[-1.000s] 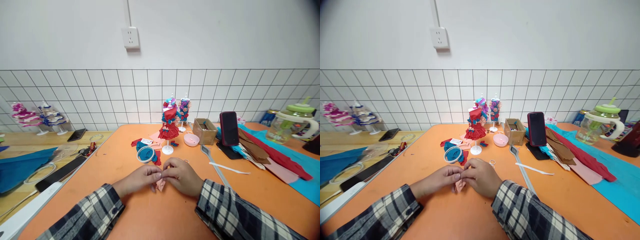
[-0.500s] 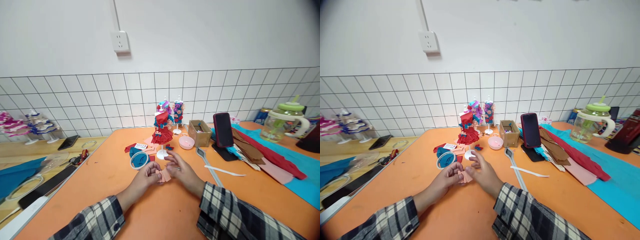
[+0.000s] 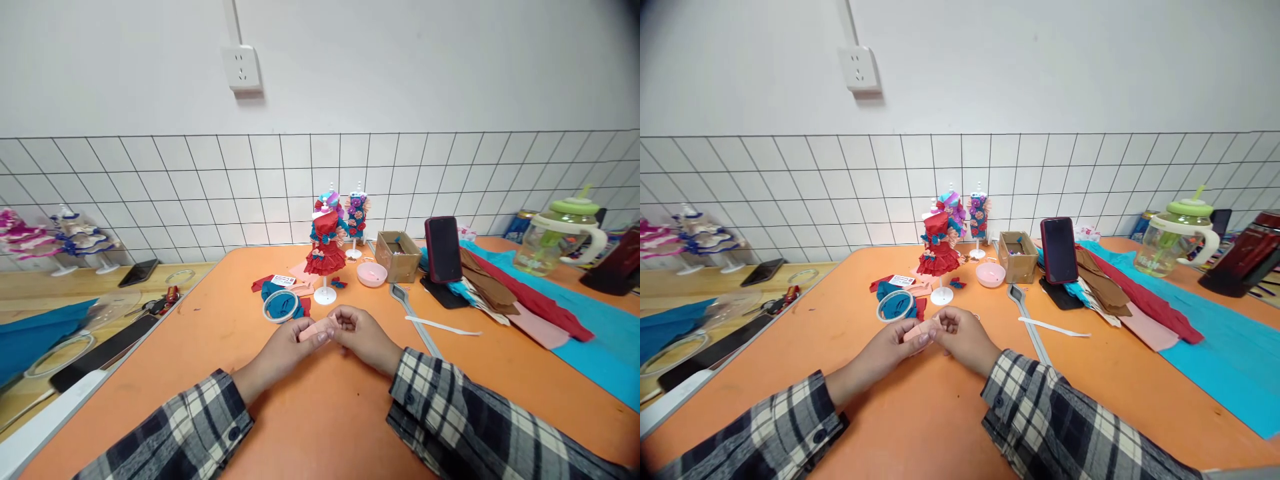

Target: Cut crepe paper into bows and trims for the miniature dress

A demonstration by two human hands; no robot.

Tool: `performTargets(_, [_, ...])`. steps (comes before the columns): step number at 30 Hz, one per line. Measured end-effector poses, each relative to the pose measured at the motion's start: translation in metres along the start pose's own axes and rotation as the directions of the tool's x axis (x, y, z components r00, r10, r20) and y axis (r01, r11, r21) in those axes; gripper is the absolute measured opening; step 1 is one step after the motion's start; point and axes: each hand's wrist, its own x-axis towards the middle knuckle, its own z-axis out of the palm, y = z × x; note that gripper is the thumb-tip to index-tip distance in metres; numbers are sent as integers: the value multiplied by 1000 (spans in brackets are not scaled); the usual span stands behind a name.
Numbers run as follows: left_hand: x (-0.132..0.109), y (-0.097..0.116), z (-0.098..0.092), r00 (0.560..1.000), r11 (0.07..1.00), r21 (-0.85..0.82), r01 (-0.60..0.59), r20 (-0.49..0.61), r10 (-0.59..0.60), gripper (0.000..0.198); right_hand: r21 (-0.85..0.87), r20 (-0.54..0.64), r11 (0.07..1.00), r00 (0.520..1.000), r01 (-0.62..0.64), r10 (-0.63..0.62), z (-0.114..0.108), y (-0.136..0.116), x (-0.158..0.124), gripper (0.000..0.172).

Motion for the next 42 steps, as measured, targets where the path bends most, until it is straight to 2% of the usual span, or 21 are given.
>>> performTargets(2, [0, 1, -2, 1000, 998, 68, 6, -18, -5, 34, 60, -10, 998, 1000, -19, 19, -3, -1, 0, 31])
performTargets(4, [0, 1, -5, 999, 999, -1, 40, 20, -40, 28, 84, -36, 996, 999, -24, 27, -7, 0, 1, 32])
performTargets(6, [-1, 0, -7, 989, 983, -129, 131, 81, -122, 24, 67, -59, 997, 997, -40, 44, -10, 2, 3, 31])
performTargets(9, [-3, -2, -7, 965, 899, -357, 253, 154, -210, 23, -71, -76, 995, 995, -68, 63, -17, 4, 7, 30])
performTargets(11, [-3, -5, -8, 963, 835, -481, 268, 166, -214, 20, -250, -100, 968, 995, -36, 11, -25, 1, 9, 31])
performTargets(13, [-2, -6, -10, 966, 804, -536, 257, 139, -216, 19, -496, -109, 868, 991, 13, -77, -36, -3, 9, 30])
performTargets(15, [-1, -7, -13, 970, 805, -544, 239, 96, -224, 20, -751, -90, 660, 990, 3, -106, -47, -9, 7, 25])
performTargets(17, [1, -7, -15, 972, 812, -539, 224, 58, -229, 20, -906, -58, 422, 998, -39, -34, -56, -12, 4, 26])
performTargets(19, [2, -6, -17, 974, 817, -537, 209, 39, -224, 21, -966, -33, 255, 998, -47, 60, -59, -12, 2, 24])
performTargets(21, [2, -5, -17, 975, 818, -537, 203, 33, -220, 22, -983, -12, 183, 993, -33, 114, -58, -12, 0, 21])
performTargets(28, [2, -6, -17, 979, 805, -566, 180, 25, -202, 19, -991, 15, 131, 990, -3, 138, -40, -10, -4, 21])
performTargets(35, [3, -4, -19, 979, 818, -563, 114, -77, -189, 22, -980, -21, 199, 999, -29, 42, -36, -6, -1, 19])
performTargets(36, [3, -4, -19, 977, 821, -561, 105, -94, -189, 26, -967, -16, 255, 999, -23, 29, -35, -5, -1, 17])
performTargets(37, [3, -4, -19, 976, 823, -560, 96, -109, -188, 29, -935, -10, 355, 999, -20, 30, -34, -5, -1, 15])
performTargets(38, [3, -3, -19, 975, 824, -560, 86, -122, -184, 31, -870, -1, 493, 998, -29, 57, -33, -5, -1, 15])
performTargets(40, [3, -2, -20, 977, 830, -554, 67, -130, -166, 32, -616, 58, 780, 981, -109, 184, -28, -5, -3, 23])
performTargets(41, [3, -2, -20, 980, 836, -546, 57, -128, -151, 31, -465, 117, 866, 958, -181, 263, -26, -5, -5, 29])
performTargets(42, [3, -2, -19, 982, 842, -537, 51, -125, -139, 31, -344, 188, 904, 925, -255, 332, -23, -6, -7, 33])
